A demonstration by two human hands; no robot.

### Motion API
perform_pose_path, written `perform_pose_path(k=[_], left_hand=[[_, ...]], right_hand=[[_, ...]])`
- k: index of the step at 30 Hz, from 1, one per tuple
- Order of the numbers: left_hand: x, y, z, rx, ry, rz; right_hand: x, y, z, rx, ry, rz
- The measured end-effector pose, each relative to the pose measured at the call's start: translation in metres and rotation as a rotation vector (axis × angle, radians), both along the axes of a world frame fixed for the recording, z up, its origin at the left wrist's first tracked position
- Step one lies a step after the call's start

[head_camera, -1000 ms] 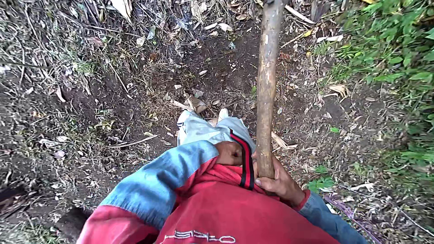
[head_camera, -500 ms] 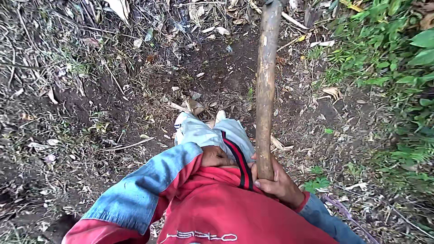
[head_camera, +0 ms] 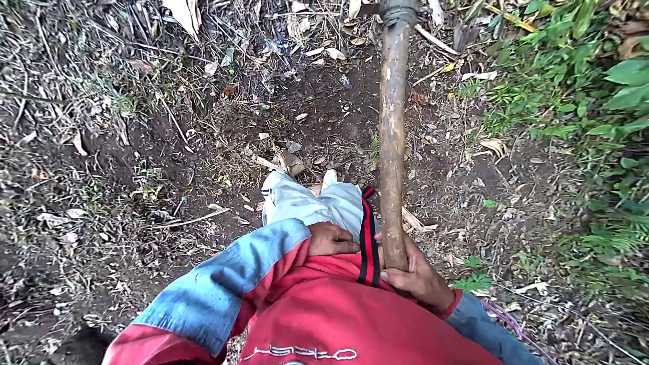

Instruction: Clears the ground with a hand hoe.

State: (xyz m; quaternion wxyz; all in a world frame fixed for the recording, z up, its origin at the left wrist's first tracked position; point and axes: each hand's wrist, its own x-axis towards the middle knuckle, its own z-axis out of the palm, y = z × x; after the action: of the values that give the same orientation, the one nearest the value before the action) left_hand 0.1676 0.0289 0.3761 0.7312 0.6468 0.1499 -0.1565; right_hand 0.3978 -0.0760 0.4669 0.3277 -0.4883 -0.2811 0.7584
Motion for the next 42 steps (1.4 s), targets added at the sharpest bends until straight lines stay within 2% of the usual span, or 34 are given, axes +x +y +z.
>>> perform_pose_path(k=[4,7,12,15,18,22,27,30,34,37,38,39,40,41,42], left_hand=[[-0.027,0.007,-0.002,-0.042,0.127,-0.007],[-0.03,0.009,-0.012,-0.03,0.166,0.057],[0.014,0.004,-0.02,-0.014,-0.167,0.255],[0.019,0.006,-0.017,0.025,-0.194,0.199],[-0.001,0.019,-0.008,0.083,-0.127,0.119],[-0.021,0.027,-0.004,0.191,-0.049,0.116],[-0.005,0.032,-0.004,0.234,0.03,0.084],[0.006,0.034,-0.005,0.244,0.004,0.061],[0.016,0.035,0.042,0.178,0.108,0.225],[0.017,0.032,0.009,0.151,0.004,0.221],[0.023,0.035,0.024,0.123,0.096,0.22],[0.032,0.041,0.054,0.096,0.233,0.237],[0.034,0.042,0.071,0.128,0.258,0.247],[0.026,0.039,0.07,0.254,0.081,0.283],[0.018,0.032,0.049,0.392,-0.239,0.403]], right_hand=[[0.002,0.002,-0.004,0.018,0.01,0.017],[0.004,0.003,-0.007,0.032,-0.013,0.03],[0.001,0.009,-0.006,0.045,-0.066,0.004],[0.003,0.011,-0.005,0.022,-0.058,-0.031],[0.004,0.013,-0.005,0.025,-0.066,-0.04],[0.003,0.02,-0.006,0.04,-0.074,-0.035],[0.004,0.028,-0.009,0.082,-0.046,-0.013],[0.005,0.032,-0.008,0.073,-0.066,-0.003],[0.007,0.034,-0.004,0.07,-0.091,0.009],[0.009,0.037,-0.003,0.044,-0.089,-0.001],[0.009,0.038,-0.001,0.038,-0.091,-0.005],[0.009,0.039,0.001,0.035,-0.098,-0.005],[0.01,0.041,0.002,0.033,-0.1,-0.003],[0.01,0.042,0.003,0.034,-0.098,-0.005],[0.011,0.042,0.004,0.037,-0.092,-0.01]])
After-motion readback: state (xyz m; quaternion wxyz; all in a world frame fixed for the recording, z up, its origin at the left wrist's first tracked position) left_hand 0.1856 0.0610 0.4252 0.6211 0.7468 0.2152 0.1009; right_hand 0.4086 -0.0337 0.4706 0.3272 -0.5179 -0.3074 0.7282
